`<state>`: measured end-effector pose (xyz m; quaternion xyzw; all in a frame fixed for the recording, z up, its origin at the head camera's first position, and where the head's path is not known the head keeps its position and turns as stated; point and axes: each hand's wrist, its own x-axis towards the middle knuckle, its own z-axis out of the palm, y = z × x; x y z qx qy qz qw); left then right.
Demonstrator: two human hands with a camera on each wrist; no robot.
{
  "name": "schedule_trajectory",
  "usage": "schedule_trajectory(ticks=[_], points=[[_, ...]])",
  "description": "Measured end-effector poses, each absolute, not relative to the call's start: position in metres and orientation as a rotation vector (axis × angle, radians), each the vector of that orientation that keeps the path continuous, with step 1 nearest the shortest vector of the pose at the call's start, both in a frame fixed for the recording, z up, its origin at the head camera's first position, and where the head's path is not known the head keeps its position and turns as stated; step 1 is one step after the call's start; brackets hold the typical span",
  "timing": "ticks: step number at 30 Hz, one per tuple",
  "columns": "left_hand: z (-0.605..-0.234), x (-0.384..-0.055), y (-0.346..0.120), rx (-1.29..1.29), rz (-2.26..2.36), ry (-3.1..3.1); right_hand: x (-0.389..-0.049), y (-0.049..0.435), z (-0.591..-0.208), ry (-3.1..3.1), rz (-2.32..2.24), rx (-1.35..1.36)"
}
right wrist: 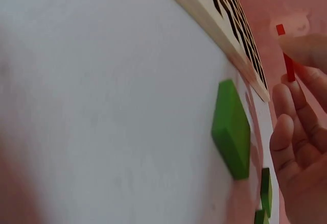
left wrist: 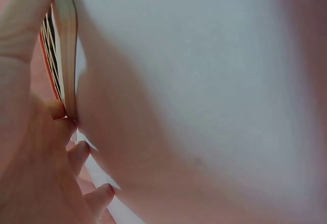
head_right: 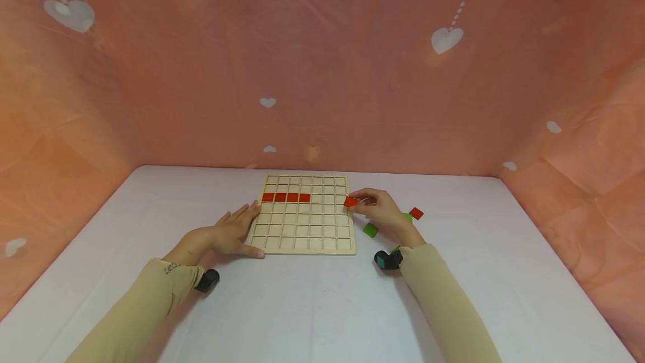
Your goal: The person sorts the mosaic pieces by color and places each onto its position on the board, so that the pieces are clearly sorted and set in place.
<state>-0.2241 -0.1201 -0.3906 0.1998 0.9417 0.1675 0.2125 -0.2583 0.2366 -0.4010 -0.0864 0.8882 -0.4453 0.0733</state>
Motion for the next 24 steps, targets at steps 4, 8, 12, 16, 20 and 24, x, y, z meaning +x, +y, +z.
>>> schedule_trajectory(ticks=[4,8,12,16,20,24], points=[[-0.391,-0.225,-0.120,0.534,0.438,2.627,-0.261,0.228,-0.401,2.624,-1.382,-0.217],[-0.391,-0.225,-0.118,0.524,0.428,2.632,-0.264,0.219,-0.402,2.575,-1.424,-0.168],[-0.391,-0.225,-0.117,0.515,0.420,2.627,-0.267,0.213,-0.404,2.580,-1.425,-0.172],[-0.392,-0.226,-0.116,0.498,0.388,2.628,-0.270,0.207,-0.404,2.596,-1.416,-0.196],[-0.393,-0.226,-0.116,0.491,0.370,2.637,-0.275,0.200,-0.405,2.608,-1.425,-0.228],[-0.394,-0.226,-0.116,0.493,0.371,2.638,-0.277,0.193,-0.405,2.616,-1.447,-0.281]])
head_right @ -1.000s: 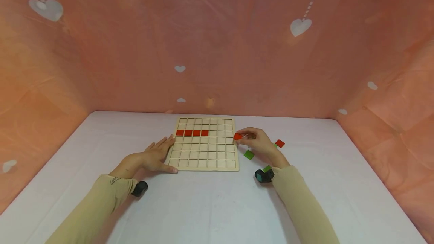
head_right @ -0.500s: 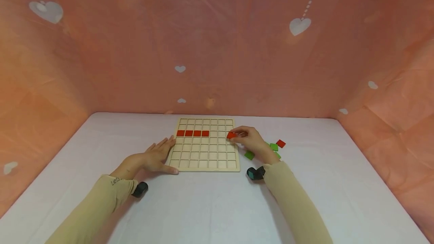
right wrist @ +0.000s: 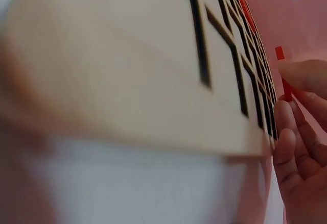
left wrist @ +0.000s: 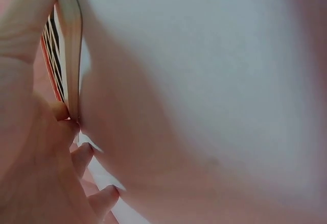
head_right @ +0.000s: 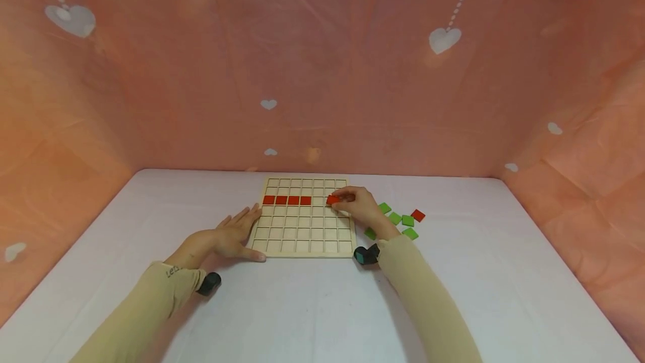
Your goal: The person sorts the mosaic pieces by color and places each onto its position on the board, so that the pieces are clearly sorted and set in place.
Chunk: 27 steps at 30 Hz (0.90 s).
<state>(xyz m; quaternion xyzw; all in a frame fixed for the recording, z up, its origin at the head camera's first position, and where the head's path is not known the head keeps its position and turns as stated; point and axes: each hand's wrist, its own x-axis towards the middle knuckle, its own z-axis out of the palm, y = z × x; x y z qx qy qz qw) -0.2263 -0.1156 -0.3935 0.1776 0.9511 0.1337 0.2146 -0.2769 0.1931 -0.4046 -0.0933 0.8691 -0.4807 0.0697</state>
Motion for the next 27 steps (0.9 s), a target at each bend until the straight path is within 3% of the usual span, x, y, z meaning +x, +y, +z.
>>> schedule_trajectory(ticks=[27], points=[[-0.392,-0.229,-0.117,0.524,0.352,2.623,-0.292,0.162,-0.408,2.455,-1.528,-0.191]])
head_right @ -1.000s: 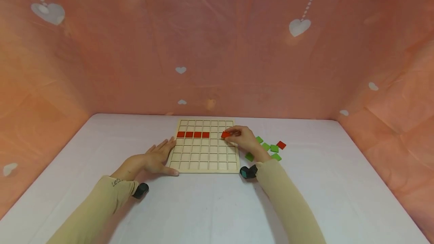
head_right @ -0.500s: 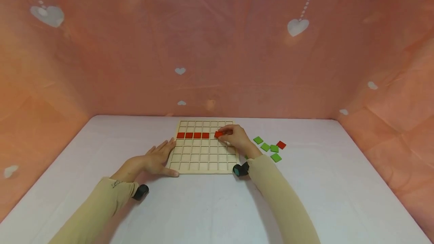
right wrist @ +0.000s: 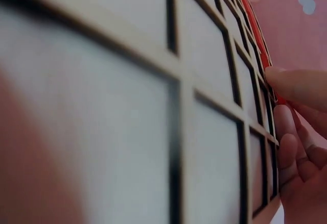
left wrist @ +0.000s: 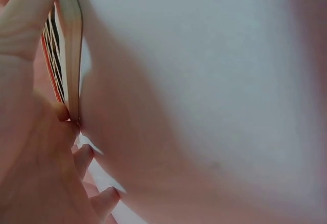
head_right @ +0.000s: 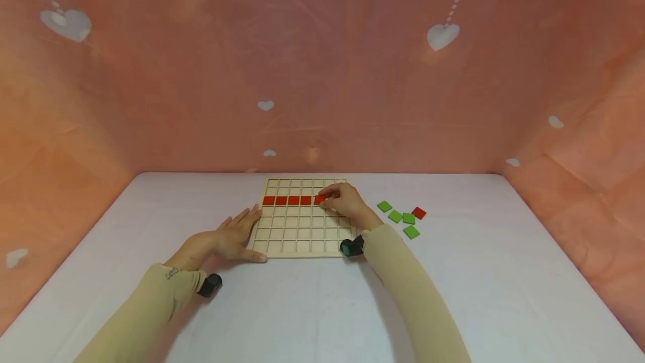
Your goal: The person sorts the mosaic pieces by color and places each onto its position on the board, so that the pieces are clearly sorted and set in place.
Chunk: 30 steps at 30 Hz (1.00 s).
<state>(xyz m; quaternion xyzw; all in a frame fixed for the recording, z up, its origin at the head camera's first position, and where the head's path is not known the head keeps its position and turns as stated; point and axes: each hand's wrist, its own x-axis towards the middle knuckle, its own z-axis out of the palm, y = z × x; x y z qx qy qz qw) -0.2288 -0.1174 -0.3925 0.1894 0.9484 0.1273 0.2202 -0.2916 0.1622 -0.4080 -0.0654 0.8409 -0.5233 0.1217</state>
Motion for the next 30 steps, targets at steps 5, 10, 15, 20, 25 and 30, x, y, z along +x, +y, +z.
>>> schedule_trajectory(ticks=[5,10,15,20,25,30], points=[[-0.390,-0.228,-0.118,0.520,0.356,2.614,-0.295,0.160,-0.406,2.467,-1.495,-0.186],[-0.388,-0.227,-0.117,0.515,0.360,2.602,-0.295,0.158,-0.404,2.516,-1.411,-0.203],[-0.387,-0.224,-0.119,0.498,0.374,2.595,-0.288,0.159,-0.402,2.481,-1.375,-0.286],[-0.388,-0.223,-0.116,0.490,0.401,2.603,-0.281,0.170,-0.406,2.411,-1.439,-0.404],[-0.390,-0.224,-0.115,0.491,0.391,2.607,-0.277,0.175,-0.405,2.435,-1.468,-0.411],[-0.390,-0.225,-0.115,0.501,0.370,2.602,-0.273,0.185,-0.406,2.527,-1.491,-0.412]])
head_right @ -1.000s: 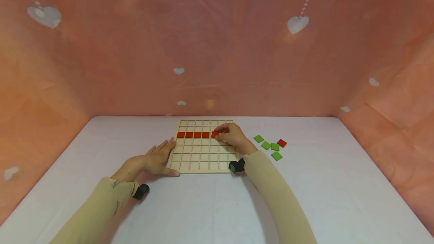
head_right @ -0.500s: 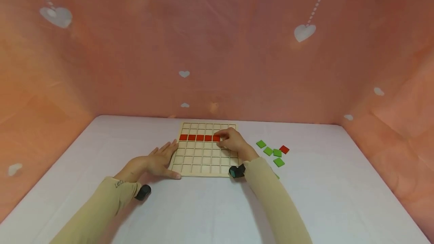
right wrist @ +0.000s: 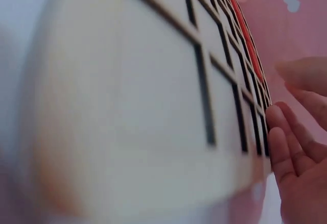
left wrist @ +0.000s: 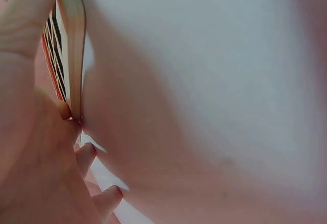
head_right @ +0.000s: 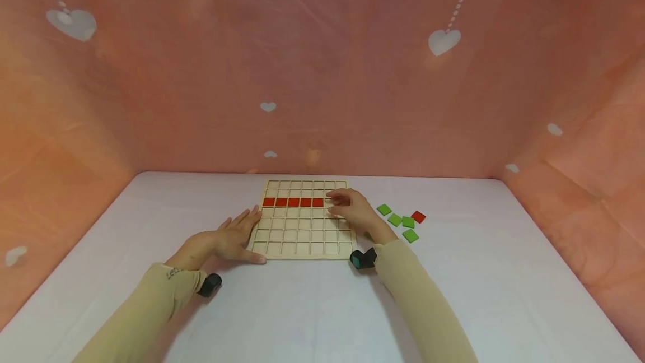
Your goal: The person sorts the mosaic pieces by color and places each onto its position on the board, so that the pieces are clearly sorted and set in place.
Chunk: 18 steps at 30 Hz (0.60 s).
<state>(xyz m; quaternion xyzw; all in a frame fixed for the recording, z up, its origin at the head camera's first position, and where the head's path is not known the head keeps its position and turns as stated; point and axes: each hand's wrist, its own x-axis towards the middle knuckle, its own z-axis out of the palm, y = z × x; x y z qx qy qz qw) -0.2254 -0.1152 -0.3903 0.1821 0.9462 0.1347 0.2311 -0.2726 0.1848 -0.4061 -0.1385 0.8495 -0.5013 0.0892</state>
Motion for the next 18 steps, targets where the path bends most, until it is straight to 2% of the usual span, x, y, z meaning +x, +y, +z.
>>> schedule_trajectory(ticks=[8,18], points=[[-0.390,-0.223,-0.116,0.515,0.413,2.602,-0.269,0.201,-0.410,2.583,-1.485,-0.445],[-0.393,-0.224,-0.116,0.525,0.455,2.610,-0.264,0.217,-0.412,2.604,-1.503,-0.327]])
